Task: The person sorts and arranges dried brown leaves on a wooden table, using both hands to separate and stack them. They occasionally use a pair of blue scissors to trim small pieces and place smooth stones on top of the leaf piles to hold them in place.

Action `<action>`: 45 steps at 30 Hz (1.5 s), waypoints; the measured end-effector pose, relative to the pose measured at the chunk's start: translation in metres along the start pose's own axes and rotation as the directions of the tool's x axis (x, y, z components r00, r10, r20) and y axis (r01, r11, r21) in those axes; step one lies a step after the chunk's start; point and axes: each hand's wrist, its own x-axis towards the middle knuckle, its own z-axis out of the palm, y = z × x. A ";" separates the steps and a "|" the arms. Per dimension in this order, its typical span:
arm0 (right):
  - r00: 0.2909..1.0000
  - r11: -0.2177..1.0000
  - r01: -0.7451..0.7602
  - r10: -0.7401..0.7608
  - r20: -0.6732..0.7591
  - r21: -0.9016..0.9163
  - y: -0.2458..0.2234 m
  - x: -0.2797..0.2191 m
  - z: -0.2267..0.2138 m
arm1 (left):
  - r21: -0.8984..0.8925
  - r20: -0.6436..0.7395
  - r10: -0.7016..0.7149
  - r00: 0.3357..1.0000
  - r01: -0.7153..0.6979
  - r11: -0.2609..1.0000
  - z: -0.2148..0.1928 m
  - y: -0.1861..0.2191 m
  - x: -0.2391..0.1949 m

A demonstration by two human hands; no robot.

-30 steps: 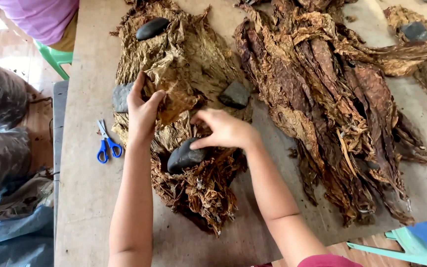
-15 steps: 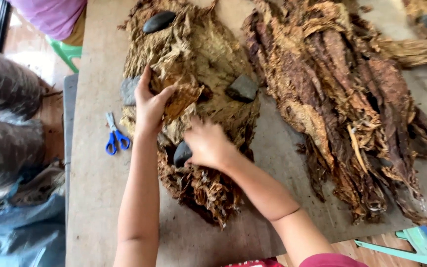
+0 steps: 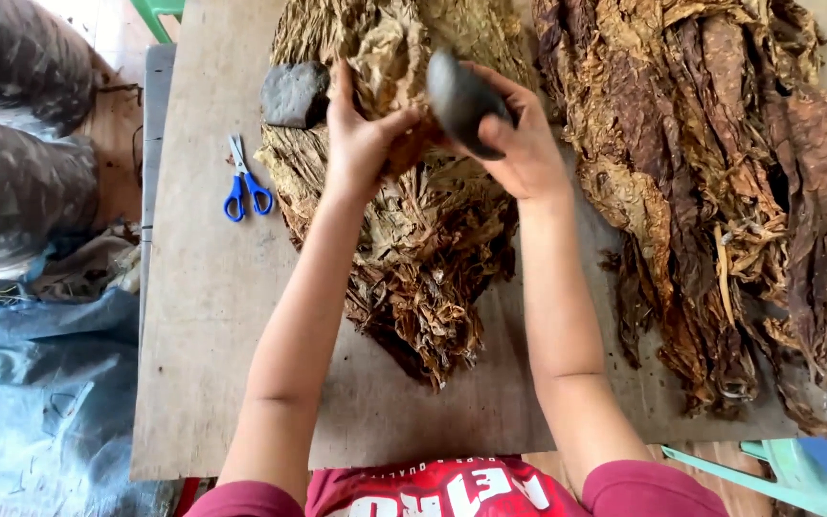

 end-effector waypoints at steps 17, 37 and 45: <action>0.934 0.740 -0.346 0.213 -0.288 -0.577 -0.031 -0.005 0.044 | -0.224 0.152 -0.212 0.966 0.242 0.944 -0.020 0.007 -0.095; 0.761 -0.096 -0.361 0.545 -0.352 -0.928 -0.039 0.007 0.112 | 0.301 0.352 -0.145 0.925 0.035 0.953 -0.108 0.055 -0.104; 0.893 0.097 -0.206 0.427 -0.146 -0.974 0.076 0.098 0.035 | 0.631 0.076 -0.078 0.994 0.012 0.775 -0.105 -0.086 0.055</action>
